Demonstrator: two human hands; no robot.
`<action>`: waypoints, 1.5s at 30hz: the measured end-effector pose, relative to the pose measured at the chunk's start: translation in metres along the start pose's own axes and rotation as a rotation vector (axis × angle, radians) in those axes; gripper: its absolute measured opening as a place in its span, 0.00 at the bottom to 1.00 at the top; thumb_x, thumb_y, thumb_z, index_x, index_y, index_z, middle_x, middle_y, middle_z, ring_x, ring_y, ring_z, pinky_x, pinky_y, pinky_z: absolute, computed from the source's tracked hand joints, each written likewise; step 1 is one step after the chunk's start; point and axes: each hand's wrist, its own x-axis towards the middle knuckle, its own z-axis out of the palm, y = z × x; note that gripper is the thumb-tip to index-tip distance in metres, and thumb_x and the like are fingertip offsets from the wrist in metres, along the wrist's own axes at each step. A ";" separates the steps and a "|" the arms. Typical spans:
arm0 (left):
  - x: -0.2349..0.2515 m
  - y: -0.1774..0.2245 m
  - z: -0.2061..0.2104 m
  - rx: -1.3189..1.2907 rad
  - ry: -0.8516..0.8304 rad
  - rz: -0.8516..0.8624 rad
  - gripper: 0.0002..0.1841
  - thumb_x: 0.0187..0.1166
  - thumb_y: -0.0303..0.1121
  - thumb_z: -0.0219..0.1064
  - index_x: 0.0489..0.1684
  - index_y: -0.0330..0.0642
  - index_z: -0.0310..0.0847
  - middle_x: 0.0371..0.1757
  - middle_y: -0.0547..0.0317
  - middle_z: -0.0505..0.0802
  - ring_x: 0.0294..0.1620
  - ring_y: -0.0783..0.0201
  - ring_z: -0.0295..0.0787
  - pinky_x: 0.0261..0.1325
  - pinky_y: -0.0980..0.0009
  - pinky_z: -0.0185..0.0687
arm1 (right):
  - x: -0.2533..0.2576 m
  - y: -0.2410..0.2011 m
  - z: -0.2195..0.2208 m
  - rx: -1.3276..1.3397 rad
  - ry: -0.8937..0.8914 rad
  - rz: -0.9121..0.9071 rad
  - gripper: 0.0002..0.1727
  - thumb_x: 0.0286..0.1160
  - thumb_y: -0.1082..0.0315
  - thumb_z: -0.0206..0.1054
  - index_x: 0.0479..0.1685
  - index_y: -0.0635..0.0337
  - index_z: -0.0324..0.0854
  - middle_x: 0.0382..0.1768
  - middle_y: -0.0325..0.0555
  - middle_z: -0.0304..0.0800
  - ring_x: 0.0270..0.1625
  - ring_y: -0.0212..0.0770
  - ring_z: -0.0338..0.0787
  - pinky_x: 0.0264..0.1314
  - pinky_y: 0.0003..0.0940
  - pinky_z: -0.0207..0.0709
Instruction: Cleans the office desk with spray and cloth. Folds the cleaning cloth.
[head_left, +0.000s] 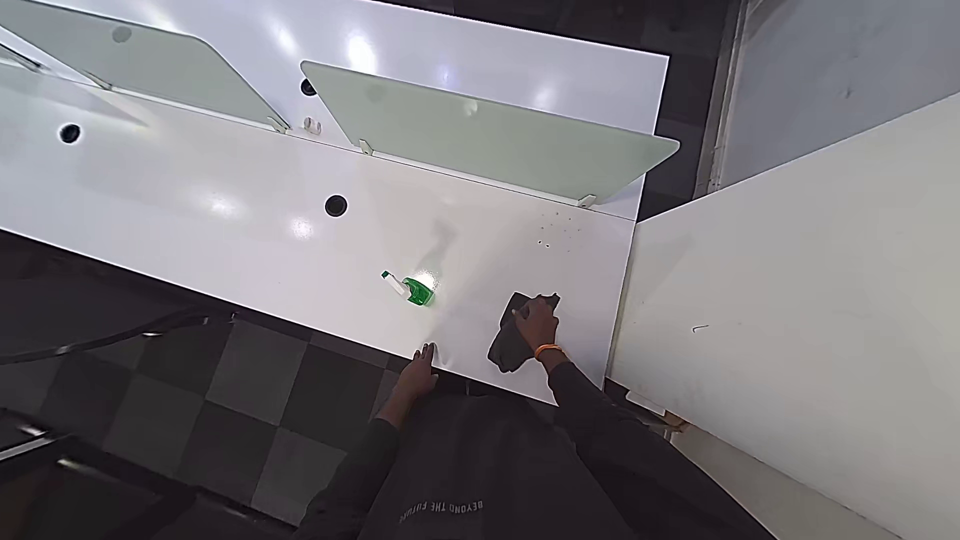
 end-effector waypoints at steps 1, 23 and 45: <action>0.000 0.000 -0.001 -0.001 0.000 0.005 0.52 0.77 0.44 0.70 0.99 0.45 0.35 0.98 0.49 0.51 0.94 0.41 0.56 0.86 0.43 0.68 | 0.006 -0.001 -0.008 0.015 0.071 -0.002 0.28 0.76 0.41 0.66 0.59 0.55 0.87 0.73 0.54 0.83 0.78 0.58 0.77 0.72 0.68 0.69; 0.000 -0.003 -0.008 0.017 -0.041 0.035 0.51 0.78 0.43 0.69 0.99 0.45 0.34 0.99 0.49 0.49 0.95 0.40 0.54 0.84 0.42 0.70 | 0.029 -0.009 0.013 -0.280 -0.245 -0.397 0.40 0.70 0.49 0.72 0.89 0.29 0.67 0.97 0.44 0.46 0.97 0.64 0.42 0.83 0.87 0.40; -0.003 0.008 -0.008 0.106 -0.036 -0.040 0.48 0.81 0.38 0.62 0.99 0.44 0.29 0.96 0.44 0.56 0.90 0.38 0.65 0.79 0.39 0.76 | -0.118 -0.039 0.084 -0.326 -0.547 -0.750 0.34 0.68 0.66 0.73 0.80 0.36 0.78 0.93 0.46 0.58 0.86 0.68 0.64 0.72 0.76 0.67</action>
